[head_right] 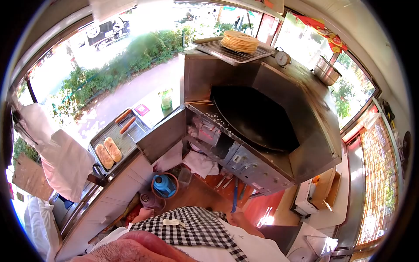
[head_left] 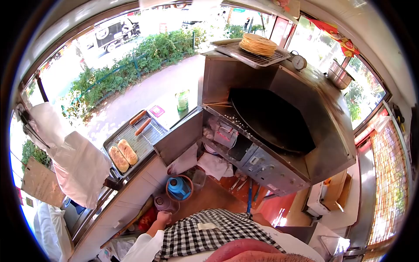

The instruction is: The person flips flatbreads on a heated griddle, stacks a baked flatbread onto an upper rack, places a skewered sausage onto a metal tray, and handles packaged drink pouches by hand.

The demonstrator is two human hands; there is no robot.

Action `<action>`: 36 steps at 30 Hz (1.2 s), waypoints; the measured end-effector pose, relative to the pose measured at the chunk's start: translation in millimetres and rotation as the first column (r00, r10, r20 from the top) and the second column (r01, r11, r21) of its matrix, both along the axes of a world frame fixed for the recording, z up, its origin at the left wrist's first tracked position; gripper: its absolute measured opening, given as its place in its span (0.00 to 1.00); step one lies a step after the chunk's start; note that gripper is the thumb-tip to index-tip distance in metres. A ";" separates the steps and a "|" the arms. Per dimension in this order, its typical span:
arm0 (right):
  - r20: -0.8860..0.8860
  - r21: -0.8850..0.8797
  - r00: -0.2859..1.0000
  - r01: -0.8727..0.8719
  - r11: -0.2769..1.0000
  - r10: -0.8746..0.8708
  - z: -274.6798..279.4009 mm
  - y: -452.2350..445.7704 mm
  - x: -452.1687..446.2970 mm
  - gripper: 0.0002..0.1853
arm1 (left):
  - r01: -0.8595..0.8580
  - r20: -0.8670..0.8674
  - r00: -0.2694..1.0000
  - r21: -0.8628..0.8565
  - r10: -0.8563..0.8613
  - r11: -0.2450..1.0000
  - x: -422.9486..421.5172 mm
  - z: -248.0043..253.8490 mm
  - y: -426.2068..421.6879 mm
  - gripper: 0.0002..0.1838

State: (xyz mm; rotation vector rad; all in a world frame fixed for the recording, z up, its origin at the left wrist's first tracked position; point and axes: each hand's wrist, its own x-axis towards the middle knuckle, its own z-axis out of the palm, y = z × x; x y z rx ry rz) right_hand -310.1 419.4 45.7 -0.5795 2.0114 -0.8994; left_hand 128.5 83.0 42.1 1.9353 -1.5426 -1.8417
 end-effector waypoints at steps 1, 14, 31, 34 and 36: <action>0.002 0.005 1.000 -0.007 1.000 0.007 -5.1 2.9 2.8 0.09 | -0.056 -0.044 0.997 0.039 0.058 0.998 6.3 -21.4 -0.2 0.08; 0.010 0.047 0.973 -0.230 0.972 0.229 -13.4 0.1 39.9 0.11 | -0.181 -0.011 0.982 0.200 0.187 0.963 96.7 -57.1 27.2 0.09; 0.314 0.173 0.935 0.116 0.978 -0.166 -27.5 -17.1 -53.3 0.11 | -0.283 -0.004 0.959 0.093 0.284 0.955 -1.8 -13.7 77.6 0.10; 0.206 0.241 0.952 0.176 0.954 -0.227 -36.4 -19.2 -52.6 0.12 | -0.305 0.005 0.952 0.100 0.306 0.947 -10.1 -7.9 77.7 0.09; 0.149 0.255 0.975 0.125 0.959 -0.166 -30.9 -17.3 -55.6 0.12 | -0.315 0.042 0.949 0.081 0.313 0.946 -10.9 -13.6 76.8 0.09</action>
